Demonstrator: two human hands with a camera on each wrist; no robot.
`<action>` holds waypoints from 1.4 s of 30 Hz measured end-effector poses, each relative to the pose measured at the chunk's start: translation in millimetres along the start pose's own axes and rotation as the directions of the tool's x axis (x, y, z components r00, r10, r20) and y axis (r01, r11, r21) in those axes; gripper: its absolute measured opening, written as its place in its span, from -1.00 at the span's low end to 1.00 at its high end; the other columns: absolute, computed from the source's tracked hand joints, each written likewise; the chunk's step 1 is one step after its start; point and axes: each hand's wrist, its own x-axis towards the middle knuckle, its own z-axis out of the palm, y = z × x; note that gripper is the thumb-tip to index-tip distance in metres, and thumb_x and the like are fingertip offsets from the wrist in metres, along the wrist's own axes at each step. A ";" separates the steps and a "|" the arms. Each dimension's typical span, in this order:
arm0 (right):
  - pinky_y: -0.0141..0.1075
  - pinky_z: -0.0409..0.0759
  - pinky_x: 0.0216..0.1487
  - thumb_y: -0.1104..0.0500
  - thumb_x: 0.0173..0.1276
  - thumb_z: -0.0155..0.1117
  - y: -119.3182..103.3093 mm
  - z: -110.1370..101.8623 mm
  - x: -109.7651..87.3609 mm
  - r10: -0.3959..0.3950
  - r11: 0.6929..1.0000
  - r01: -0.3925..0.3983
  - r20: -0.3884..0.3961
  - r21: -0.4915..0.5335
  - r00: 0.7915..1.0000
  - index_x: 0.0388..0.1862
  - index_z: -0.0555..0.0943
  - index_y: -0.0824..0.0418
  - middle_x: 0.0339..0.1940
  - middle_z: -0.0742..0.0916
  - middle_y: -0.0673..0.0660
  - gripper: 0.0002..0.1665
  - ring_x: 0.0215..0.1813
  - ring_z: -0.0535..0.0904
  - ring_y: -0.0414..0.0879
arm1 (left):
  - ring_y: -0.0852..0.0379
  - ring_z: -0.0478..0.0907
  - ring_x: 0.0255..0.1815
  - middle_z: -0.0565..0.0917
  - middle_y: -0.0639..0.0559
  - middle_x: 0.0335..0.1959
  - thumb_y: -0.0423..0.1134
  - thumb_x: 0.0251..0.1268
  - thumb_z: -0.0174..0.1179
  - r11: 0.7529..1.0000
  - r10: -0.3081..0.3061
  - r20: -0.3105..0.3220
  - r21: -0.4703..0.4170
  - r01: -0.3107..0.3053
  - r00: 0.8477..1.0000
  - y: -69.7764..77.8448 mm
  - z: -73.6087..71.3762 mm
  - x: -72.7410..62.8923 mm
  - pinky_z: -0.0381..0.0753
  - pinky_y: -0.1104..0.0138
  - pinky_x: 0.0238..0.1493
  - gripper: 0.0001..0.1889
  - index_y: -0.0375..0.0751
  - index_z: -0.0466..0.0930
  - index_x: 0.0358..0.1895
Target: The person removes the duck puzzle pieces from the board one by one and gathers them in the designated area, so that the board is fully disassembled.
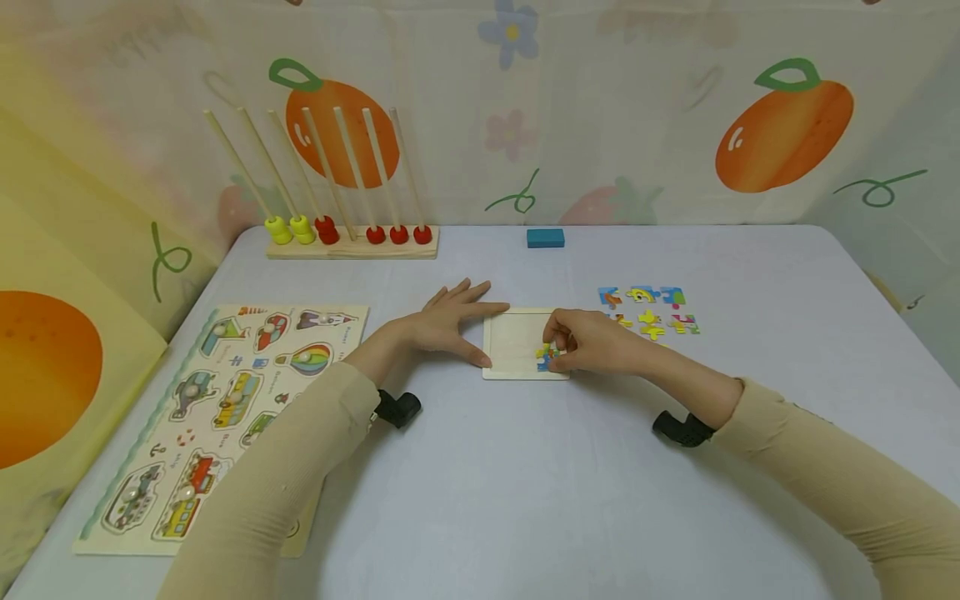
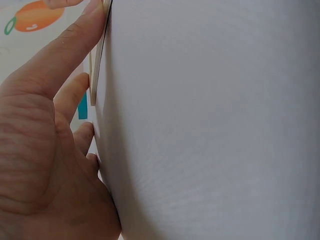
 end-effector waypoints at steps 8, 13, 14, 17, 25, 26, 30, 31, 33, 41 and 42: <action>-0.34 0.53 -0.23 0.21 0.16 0.50 0.4 0.9 1.7 -0.017 1.000 0.017 -0.020 0.006 1.000 -0.11 0.53 0.24 -0.25 0.63 0.12 -0.61 -0.30 0.50 -0.11 | -0.13 -0.43 0.69 -0.16 0.02 0.68 0.20 -0.01 0.41 1.000 -0.001 -0.003 0.001 0.001 1.000 -0.8 0.6 0.2 -0.44 -0.15 0.63 -0.04 0.28 0.16 0.53; -0.34 0.56 -0.19 0.21 0.13 0.53 -1.0 1.5 0.9 -0.023 1.000 0.024 -0.038 0.017 0.999 -0.13 0.51 0.20 -0.27 0.63 0.10 -0.59 -0.27 0.53 -0.10 | -0.12 -0.43 0.69 -0.15 0.02 0.68 0.21 0.00 0.39 1.000 0.002 -0.005 0.000 -0.002 1.000 -1.7 1.4 0.6 -0.44 -0.13 0.63 -0.05 0.29 0.16 0.53; -0.34 0.57 -0.18 0.21 0.13 0.53 -1.4 1.6 0.6 -0.023 1.000 0.023 -0.041 0.016 0.999 -0.13 0.50 0.20 -0.27 0.63 0.09 -0.59 -0.26 0.53 -0.10 | -0.12 -0.43 0.69 -0.15 0.02 0.68 0.21 0.00 0.39 1.000 0.002 -0.004 -0.002 -0.002 1.000 -1.6 1.4 0.5 -0.44 -0.13 0.63 -0.05 0.29 0.16 0.53; -0.33 0.57 -0.17 0.21 0.12 0.53 -2.5 1.6 -0.3 -0.021 1.000 0.022 -0.045 0.015 0.999 -0.13 0.49 0.18 -0.29 0.62 0.08 -0.58 -0.25 0.53 -0.10 | -0.12 -0.43 0.69 -0.15 0.02 0.68 0.20 0.00 0.39 1.000 0.003 -0.005 -0.003 -0.003 1.000 -1.7 1.4 0.3 -0.45 -0.13 0.64 -0.05 0.28 0.16 0.53; -0.35 0.56 -0.20 0.23 0.12 0.53 -4.8 1.0 -1.1 -0.014 1.000 0.015 -0.056 0.021 0.998 -0.13 0.49 0.18 -0.31 0.61 0.08 -0.58 -0.26 0.53 -0.10 | -0.12 -0.43 0.69 -0.15 0.03 0.68 0.19 0.00 0.40 1.000 -0.006 -0.005 0.011 0.007 1.000 -1.0 1.6 0.9 -0.44 -0.12 0.64 -0.05 0.29 0.16 0.53; -0.35 0.56 -0.20 0.24 0.13 0.52 -4.5 1.0 -1.1 -0.018 1.000 0.019 -0.057 0.021 0.998 -0.13 0.49 0.18 -0.31 0.61 0.09 -0.59 -0.26 0.54 -0.11 | -0.12 -0.43 0.69 -0.15 0.03 0.68 0.19 0.00 0.40 1.000 -0.007 -0.004 0.012 0.007 1.000 -0.8 1.6 0.9 -0.44 -0.12 0.64 -0.05 0.29 0.16 0.53; -0.38 0.54 -0.23 0.26 0.20 0.45 -2.6 1.0 -0.2 -0.022 0.999 0.024 -0.062 0.042 0.998 -0.15 0.51 0.17 -0.34 0.62 0.08 -0.69 -0.29 0.53 -0.11 | -0.12 -0.43 0.69 -0.16 0.02 0.68 0.18 0.00 0.41 1.000 -0.005 0.001 0.008 0.005 1.000 -0.4 0.8 0.4 -0.45 -0.13 0.64 -0.05 0.28 0.15 0.53; -0.38 0.53 -0.25 0.27 0.23 0.43 -1.9 0.6 -0.2 -0.026 0.998 0.029 -0.063 0.049 0.998 -0.16 0.51 0.18 -0.35 0.62 0.08 -0.72 -0.29 0.53 -0.12 | -0.12 -0.44 0.69 -0.16 0.02 0.68 0.18 0.00 0.41 1.000 -0.004 0.002 0.006 0.004 1.000 -0.2 0.5 0.2 -0.44 -0.13 0.63 -0.04 0.28 0.15 0.53; -0.39 0.51 -0.29 0.27 0.27 0.38 -0.9 -0.6 -0.2 -0.022 0.997 0.027 -0.060 0.072 0.998 -0.16 0.52 0.18 -0.36 0.62 0.08 -0.78 -0.31 0.52 -0.12 | -0.12 -0.44 0.69 -0.17 0.02 0.68 0.19 0.01 0.41 1.000 -0.003 0.003 0.002 0.003 1.000 -0.3 0.2 0.1 -0.44 -0.14 0.63 -0.04 0.27 0.15 0.53; -0.34 0.69 -0.26 0.30 0.33 0.29 1.1 -7.1 -2.4 -0.006 0.977 0.010 -0.017 0.212 1.000 -0.15 0.53 0.23 -0.35 0.62 0.13 -0.85 -0.38 0.64 -0.09 | -0.13 -0.43 0.69 -0.17 0.01 0.68 0.20 0.01 0.41 1.000 0.002 0.000 0.004 -0.002 1.000 -0.5 0.2 0.3 -0.43 -0.14 0.63 -0.04 0.26 0.15 0.54; -0.32 0.71 -0.23 0.31 0.34 0.28 1.5 -8.3 -3.0 -0.008 0.973 0.012 -0.018 0.229 1.000 -0.14 0.53 0.25 -0.34 0.62 0.14 -0.85 -0.37 0.66 -0.07 | -0.13 -0.43 0.69 -0.16 0.01 0.68 0.19 0.01 0.41 1.000 0.001 -0.001 0.006 -0.001 1.000 -0.4 0.1 0.1 -0.43 -0.14 0.63 -0.04 0.26 0.15 0.54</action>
